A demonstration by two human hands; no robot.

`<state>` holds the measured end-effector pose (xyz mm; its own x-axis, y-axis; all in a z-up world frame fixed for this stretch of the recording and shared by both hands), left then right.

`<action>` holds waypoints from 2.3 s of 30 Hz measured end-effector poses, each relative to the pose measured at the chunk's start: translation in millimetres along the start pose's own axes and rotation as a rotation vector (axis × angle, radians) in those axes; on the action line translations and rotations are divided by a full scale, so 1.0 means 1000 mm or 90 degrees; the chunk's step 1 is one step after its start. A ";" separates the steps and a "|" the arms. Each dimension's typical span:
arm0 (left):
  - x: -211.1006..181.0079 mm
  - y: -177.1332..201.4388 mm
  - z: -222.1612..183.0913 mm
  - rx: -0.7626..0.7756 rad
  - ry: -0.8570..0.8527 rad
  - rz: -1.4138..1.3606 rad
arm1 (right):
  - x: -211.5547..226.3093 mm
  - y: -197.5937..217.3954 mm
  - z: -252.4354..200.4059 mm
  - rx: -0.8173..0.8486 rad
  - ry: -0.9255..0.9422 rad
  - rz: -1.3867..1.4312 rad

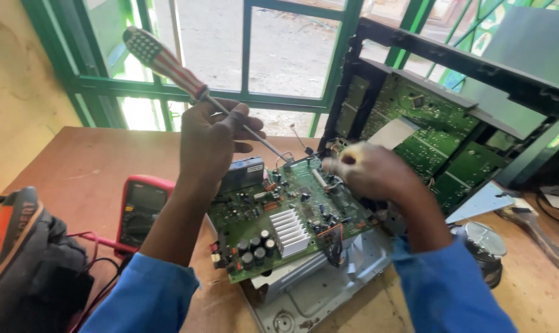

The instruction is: Removing internal circuit boards from an electronic device using a screwdriver.

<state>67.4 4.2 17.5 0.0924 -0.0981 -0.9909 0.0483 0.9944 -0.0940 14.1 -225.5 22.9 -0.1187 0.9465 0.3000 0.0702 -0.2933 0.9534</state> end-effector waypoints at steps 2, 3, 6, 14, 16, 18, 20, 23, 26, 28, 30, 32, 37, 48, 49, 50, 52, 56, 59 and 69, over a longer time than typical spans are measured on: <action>0.000 0.001 -0.003 -0.002 0.005 0.001 | 0.002 -0.005 -0.012 0.028 0.002 0.007; -0.002 0.000 -0.003 0.000 0.005 0.003 | 0.003 -0.007 -0.019 0.050 0.001 0.015; -0.006 -0.001 -0.007 -0.005 -0.005 0.011 | -0.020 -0.013 -0.004 0.003 0.070 0.024; -0.007 0.004 -0.004 -0.015 -0.014 0.013 | -0.044 -0.015 -0.007 -0.024 0.186 0.147; -0.008 0.005 -0.004 -0.023 -0.015 0.010 | -0.046 -0.020 -0.003 -0.013 0.236 0.164; -0.004 0.000 -0.003 -0.011 0.001 -0.005 | -0.046 -0.018 -0.004 -0.085 0.317 0.138; -0.001 -0.006 -0.004 -0.008 0.004 0.003 | -0.050 -0.023 -0.001 -0.100 0.310 0.142; 0.003 -0.019 -0.004 0.007 0.003 0.026 | -0.054 -0.029 0.006 -0.132 0.321 0.139; 0.002 -0.030 -0.009 0.028 -0.001 0.045 | -0.041 -0.026 0.001 -0.151 0.346 0.133; 0.002 -0.032 -0.011 0.032 -0.002 0.048 | -0.038 -0.025 0.002 -0.152 0.357 0.137; 0.002 -0.035 -0.010 0.049 -0.013 0.059 | -0.037 -0.024 0.004 -0.177 0.476 0.103; 0.002 -0.036 -0.011 0.045 -0.012 0.066 | -0.031 -0.021 0.003 -0.194 0.499 0.072; 0.005 -0.041 -0.012 0.042 -0.041 0.110 | -0.039 -0.030 0.007 -0.270 0.501 0.042; 0.007 -0.042 -0.006 0.084 -0.068 0.190 | -0.027 -0.035 -0.002 -0.322 0.618 -0.173; 0.007 -0.043 -0.006 0.084 -0.069 0.190 | -0.025 -0.033 -0.003 -0.323 0.618 -0.173; 0.007 -0.043 -0.006 0.079 -0.074 0.197 | -0.021 -0.033 -0.005 -0.314 0.630 -0.186; 0.008 -0.044 -0.007 0.074 -0.077 0.203 | -0.019 -0.035 -0.005 -0.303 0.641 -0.199; 0.009 -0.045 -0.007 0.070 -0.084 0.203 | -0.038 -0.041 0.005 -0.344 0.541 -0.110; 0.008 -0.042 -0.007 0.072 -0.080 0.193 | -0.046 -0.038 0.010 -0.362 0.475 0.003; 0.009 -0.037 -0.005 0.086 -0.045 0.111 | -0.105 -0.019 0.020 -0.335 0.014 -0.032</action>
<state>61.4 -33.5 11.7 0.1809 0.0675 -0.9812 0.1578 0.9827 0.0967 44.9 -316.3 -27.6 -0.1306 0.9596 0.2493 -0.4417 -0.2814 0.8519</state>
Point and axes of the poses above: each hand's wrist, its own z-axis towards the middle knuckle, its own y-axis out of the back of the hand, x = y × z, the point moved 6 cm from there along z, towards the middle knuckle, and after that the axes turned 14 degrees about y, right-handed, at the moved point
